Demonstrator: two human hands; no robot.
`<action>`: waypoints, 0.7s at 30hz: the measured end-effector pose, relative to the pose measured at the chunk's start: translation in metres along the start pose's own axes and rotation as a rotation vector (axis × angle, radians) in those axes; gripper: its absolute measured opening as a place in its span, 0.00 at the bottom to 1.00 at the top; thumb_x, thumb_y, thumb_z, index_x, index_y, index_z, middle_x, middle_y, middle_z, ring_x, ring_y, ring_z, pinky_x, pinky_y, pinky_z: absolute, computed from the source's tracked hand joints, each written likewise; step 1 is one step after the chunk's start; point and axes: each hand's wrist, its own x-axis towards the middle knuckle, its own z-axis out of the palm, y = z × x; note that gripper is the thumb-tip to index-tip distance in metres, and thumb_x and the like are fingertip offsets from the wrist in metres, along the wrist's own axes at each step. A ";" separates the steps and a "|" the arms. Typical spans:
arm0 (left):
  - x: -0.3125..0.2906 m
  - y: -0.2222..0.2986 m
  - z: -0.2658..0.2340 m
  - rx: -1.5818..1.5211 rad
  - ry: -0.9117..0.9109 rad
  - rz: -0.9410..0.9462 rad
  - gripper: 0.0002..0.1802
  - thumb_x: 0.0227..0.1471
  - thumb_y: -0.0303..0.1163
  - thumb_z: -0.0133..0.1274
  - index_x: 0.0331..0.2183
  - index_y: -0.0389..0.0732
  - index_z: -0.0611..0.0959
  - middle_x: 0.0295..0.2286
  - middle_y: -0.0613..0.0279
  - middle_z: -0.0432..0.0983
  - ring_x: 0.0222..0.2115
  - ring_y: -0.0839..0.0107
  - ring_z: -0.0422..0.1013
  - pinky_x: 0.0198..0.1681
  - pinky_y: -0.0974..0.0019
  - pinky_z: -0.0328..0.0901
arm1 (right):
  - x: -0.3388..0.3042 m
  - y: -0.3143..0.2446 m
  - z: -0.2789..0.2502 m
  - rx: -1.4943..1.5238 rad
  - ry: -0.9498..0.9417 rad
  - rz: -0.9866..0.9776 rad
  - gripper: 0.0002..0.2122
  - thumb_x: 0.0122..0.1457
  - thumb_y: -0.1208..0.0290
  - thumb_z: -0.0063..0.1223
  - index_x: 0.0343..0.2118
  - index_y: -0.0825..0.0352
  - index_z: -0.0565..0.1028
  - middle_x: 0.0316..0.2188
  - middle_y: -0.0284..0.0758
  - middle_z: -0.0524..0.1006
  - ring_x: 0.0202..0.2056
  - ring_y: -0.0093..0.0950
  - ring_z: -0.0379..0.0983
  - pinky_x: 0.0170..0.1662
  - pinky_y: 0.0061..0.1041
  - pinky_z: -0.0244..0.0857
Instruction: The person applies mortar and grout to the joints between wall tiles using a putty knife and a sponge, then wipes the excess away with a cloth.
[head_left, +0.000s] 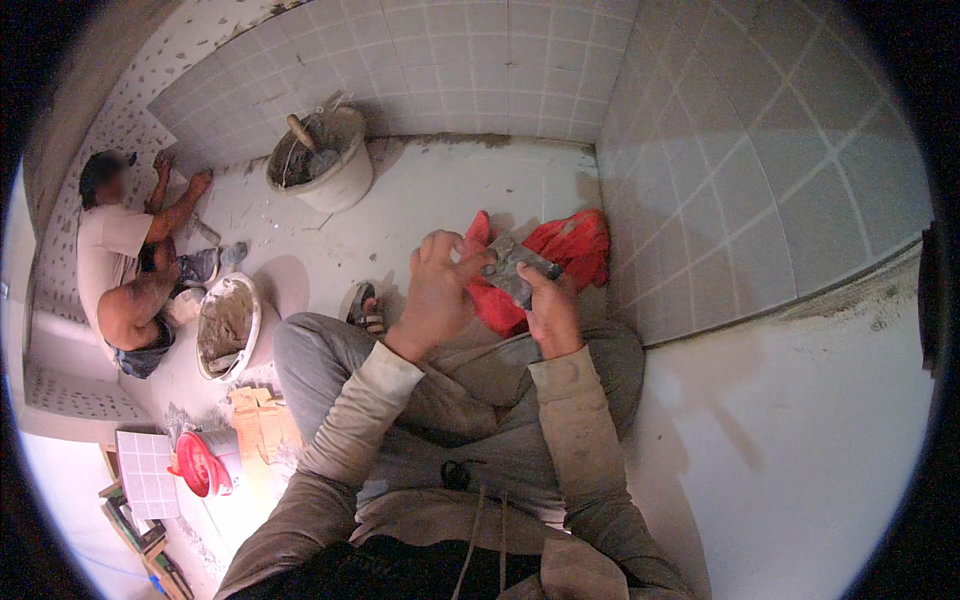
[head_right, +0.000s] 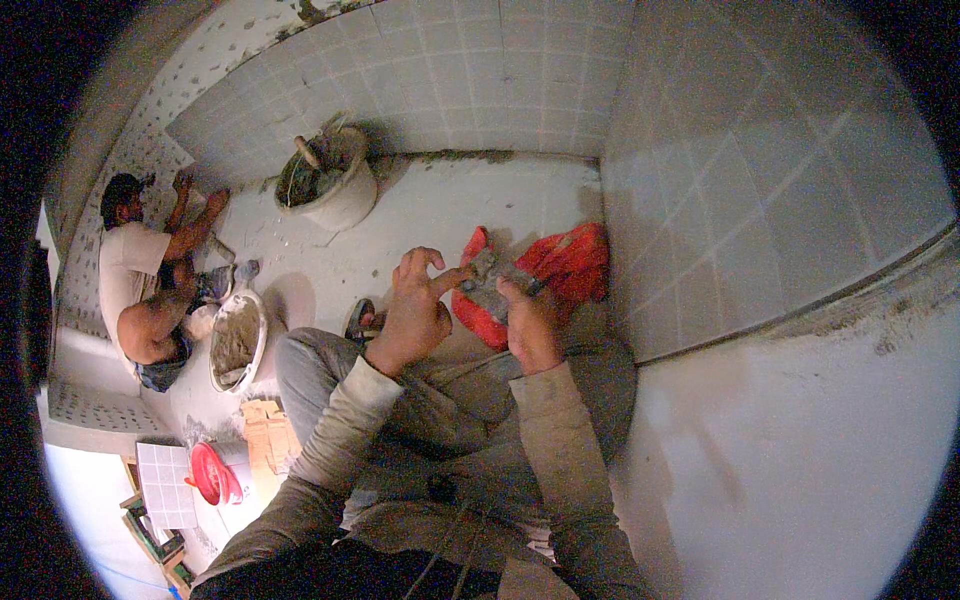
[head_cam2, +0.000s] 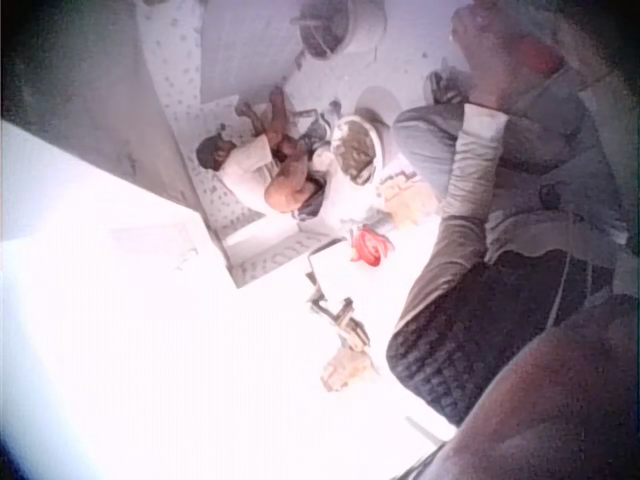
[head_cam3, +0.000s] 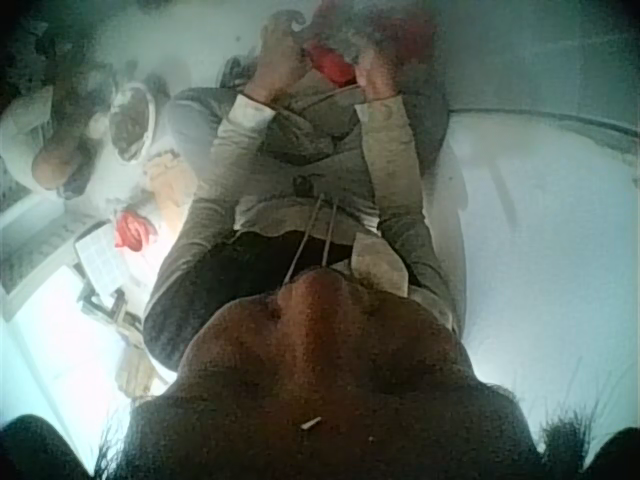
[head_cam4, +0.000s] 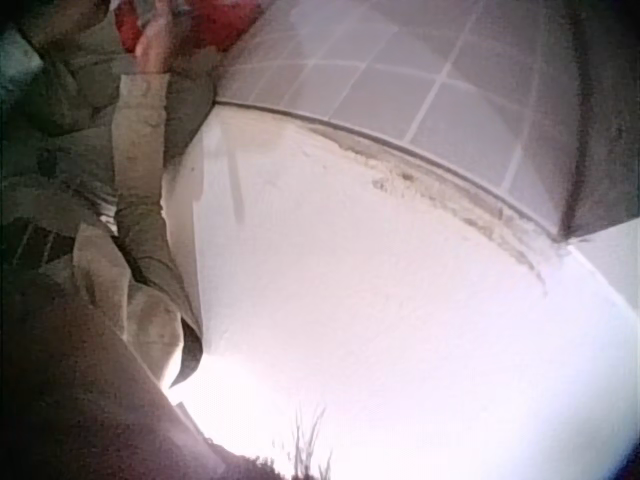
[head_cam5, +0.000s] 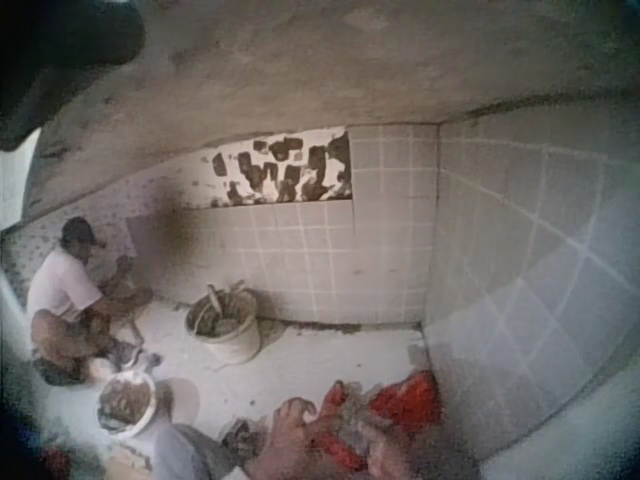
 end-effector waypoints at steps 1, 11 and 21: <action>0.000 -0.003 0.001 -0.059 -0.017 -0.018 0.30 0.28 0.19 0.54 0.40 0.48 0.84 0.39 0.55 0.65 0.47 0.53 0.63 0.46 0.53 0.59 | -0.004 -0.005 0.002 0.031 -0.023 0.026 0.07 0.52 0.75 0.59 0.34 0.67 0.77 0.29 0.32 0.78 0.26 0.26 0.75 0.22 0.25 0.65; 0.072 -0.014 -0.011 -1.411 -0.106 -0.468 0.40 0.31 0.15 0.44 0.52 0.46 0.74 0.46 0.68 0.71 0.51 0.67 0.64 0.55 0.58 0.58 | -0.031 -0.045 0.028 0.129 0.065 0.164 0.11 0.54 0.75 0.58 0.41 0.66 0.75 0.33 0.32 0.79 0.28 0.27 0.76 0.23 0.27 0.67; 0.404 0.108 -0.034 -1.422 0.034 0.174 0.34 0.56 0.27 0.45 0.63 0.49 0.60 0.43 0.54 0.69 0.42 0.61 0.66 0.59 0.45 0.58 | -0.018 -0.028 0.021 0.129 0.028 0.278 0.11 0.54 0.77 0.58 0.41 0.61 0.74 0.36 0.31 0.78 0.31 0.28 0.76 0.26 0.30 0.69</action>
